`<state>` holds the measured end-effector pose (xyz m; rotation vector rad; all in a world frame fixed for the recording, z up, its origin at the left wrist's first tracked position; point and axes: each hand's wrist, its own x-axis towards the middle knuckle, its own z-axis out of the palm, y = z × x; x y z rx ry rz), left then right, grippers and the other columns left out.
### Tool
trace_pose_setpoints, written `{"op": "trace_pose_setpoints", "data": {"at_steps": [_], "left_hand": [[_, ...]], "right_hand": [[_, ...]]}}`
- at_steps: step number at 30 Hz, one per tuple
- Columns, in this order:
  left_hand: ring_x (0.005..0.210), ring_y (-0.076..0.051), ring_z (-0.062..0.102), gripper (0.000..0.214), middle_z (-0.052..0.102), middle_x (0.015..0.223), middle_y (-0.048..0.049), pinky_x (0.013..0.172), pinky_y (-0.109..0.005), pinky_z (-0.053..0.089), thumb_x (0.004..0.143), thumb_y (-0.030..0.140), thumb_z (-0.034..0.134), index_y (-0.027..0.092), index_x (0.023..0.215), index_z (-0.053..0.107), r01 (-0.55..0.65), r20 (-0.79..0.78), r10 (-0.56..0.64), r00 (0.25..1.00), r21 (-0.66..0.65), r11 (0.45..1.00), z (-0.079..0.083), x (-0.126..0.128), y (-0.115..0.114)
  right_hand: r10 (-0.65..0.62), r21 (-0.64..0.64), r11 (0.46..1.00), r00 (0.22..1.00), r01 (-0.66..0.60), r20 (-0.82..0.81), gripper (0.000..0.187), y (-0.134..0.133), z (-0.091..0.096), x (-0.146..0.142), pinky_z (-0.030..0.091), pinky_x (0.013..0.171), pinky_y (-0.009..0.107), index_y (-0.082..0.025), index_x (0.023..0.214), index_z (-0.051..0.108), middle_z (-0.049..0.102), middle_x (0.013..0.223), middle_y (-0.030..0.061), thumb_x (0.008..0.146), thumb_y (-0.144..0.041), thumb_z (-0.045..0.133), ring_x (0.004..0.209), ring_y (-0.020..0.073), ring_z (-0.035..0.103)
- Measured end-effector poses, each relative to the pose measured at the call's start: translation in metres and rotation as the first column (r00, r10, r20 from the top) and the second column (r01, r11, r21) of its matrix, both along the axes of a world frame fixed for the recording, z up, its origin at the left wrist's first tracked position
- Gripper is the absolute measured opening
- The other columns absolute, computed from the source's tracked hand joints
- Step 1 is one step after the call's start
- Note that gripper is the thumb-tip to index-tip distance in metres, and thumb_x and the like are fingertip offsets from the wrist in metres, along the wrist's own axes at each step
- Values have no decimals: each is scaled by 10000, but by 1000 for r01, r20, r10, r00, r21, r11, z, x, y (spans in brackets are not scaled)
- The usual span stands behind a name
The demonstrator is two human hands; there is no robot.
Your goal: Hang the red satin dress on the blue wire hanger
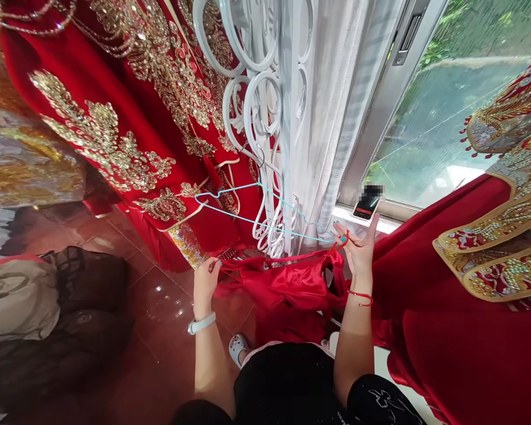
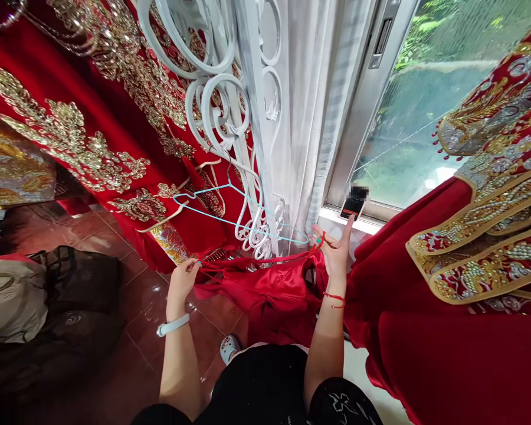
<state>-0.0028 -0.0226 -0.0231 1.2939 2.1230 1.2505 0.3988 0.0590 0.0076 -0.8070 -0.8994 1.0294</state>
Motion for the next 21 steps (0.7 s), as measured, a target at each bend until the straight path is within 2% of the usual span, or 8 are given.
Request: {"op": "trace_pose_setpoints", "data": {"at_steps": [2, 5, 9, 12, 15, 17, 19, 21], "left_hand": [[714, -189, 544, 110, 625, 673, -18, 675, -273, 420, 693, 298, 598, 212, 626, 616, -19, 160, 17, 987, 15, 1000, -5, -3, 3], [700, -175, 542, 143, 604, 646, -9, 641, -256, 448, 677, 321, 604, 207, 591, 591, -11, 396, 24, 918, -36, 999, -13, -4, 6], [648, -163, 594, 184, 624, 648, -18, 633, -279, 518, 689, 380, 596, 198, 663, 606, 30, 547, 7, 837, -58, 998, -18, 4, 8], [639, -139, 609, 213, 701, 746, -45, 643, -277, 544, 631, 319, 689, 164, 777, 683, 60, 696, -38, 717, -7, 998, -14, 10, 7], [579, -73, 541, 380, 781, 979, -98, 564, -217, 492, 559, 240, 814, 141, 922, 763, 78, 789, -117, 603, 88, 993, -7, 12, 3], [540, -47, 498, 457, 791, 1035, -109, 511, -198, 448, 526, 243, 873, 142, 964, 789, 74, 786, -142, 602, 123, 990, -3, 12, 1], [527, -53, 511, 504, 797, 944, -97, 492, -197, 436, 482, 268, 919, 141, 955, 803, 52, 774, -138, 618, 135, 990, -1, 10, 0], [531, -72, 545, 537, 785, 834, -79, 505, -208, 461, 442, 306, 951, 136, 931, 808, 8, 757, -122, 642, 153, 988, 1, 6, -1]], "right_hand": [[54, 27, 998, 998, -55, 20, 1391, -3, 8, 0, 620, 946, 418, -350, 1660, -81, 830, 1030, 49, 688, -397, 913, 1144, 252, 754], [22, 49, 998, 996, -26, 89, 1389, -3, 18, -3, 616, 970, 408, -317, 1665, -83, 835, 984, 21, 695, -365, 909, 1102, 240, 770], [-14, 63, 998, 975, 0, 222, 1296, 6, 34, -16, 636, 910, 374, -283, 1677, -29, 832, 1030, 44, 733, -354, 856, 1000, 237, 797], [5, 93, 995, 953, -35, 304, 1208, 16, 48, -34, 643, 865, 364, -245, 1682, 30, 829, 1027, 72, 762, -349, 805, 961, 240, 801], [40, 118, 989, 928, -90, 370, 1101, 23, 62, -54, 648, 838, 363, -256, 1682, 117, 812, 1096, 83, 786, -311, 754, 898, 216, 796], [64, 124, 984, 902, -128, 426, 1008, 25, 69, -63, 643, 817, 355, -285, 1670, 205, 790, 1178, 88, 802, -273, 716, 844, 191, 777], [97, 120, 976, 861, -180, 500, 918, 26, 73, -67, 627, 776, 336, -300, 1648, 289, 775, 1227, 85, 816, -240, 673, 784, 165, 743], [153, 98, 962, 797, -257, 584, 815, 25, 74, -65, 595, 713, 310, -285, 1608, 390, 792, 1173, 78, 830, -219, 622, 718, 147, 695]]}}
